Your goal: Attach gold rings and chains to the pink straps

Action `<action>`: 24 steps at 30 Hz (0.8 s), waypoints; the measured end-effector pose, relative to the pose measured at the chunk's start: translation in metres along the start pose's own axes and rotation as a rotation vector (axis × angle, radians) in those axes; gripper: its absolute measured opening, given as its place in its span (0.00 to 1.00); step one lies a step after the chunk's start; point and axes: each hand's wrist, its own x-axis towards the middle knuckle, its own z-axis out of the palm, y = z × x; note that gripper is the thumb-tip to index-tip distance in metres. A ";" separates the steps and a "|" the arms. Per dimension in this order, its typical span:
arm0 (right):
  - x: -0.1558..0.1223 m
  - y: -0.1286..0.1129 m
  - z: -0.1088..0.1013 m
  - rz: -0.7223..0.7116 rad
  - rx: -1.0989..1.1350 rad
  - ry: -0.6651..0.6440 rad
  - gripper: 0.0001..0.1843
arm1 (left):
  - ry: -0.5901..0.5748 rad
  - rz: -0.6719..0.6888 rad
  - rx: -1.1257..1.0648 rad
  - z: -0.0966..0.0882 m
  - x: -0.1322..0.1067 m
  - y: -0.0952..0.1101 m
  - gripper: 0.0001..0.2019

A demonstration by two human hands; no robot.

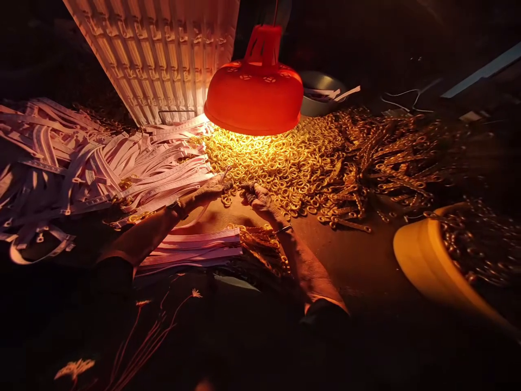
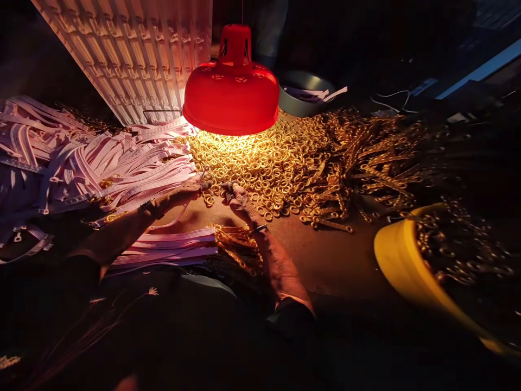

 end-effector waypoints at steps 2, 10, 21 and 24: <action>0.000 0.000 0.000 0.018 0.025 0.001 0.20 | -0.044 -0.093 -0.008 -0.001 -0.005 0.002 0.09; 0.005 -0.004 0.006 -0.004 -0.019 -0.020 0.18 | -0.032 -0.078 -0.076 0.017 -0.018 -0.020 0.17; 0.004 -0.011 0.008 -0.083 -0.074 0.005 0.17 | 0.035 -0.132 -0.206 0.035 -0.028 -0.023 0.21; 0.001 -0.006 0.013 -0.087 -0.061 0.041 0.18 | 0.077 -0.157 -0.217 0.038 -0.030 -0.018 0.16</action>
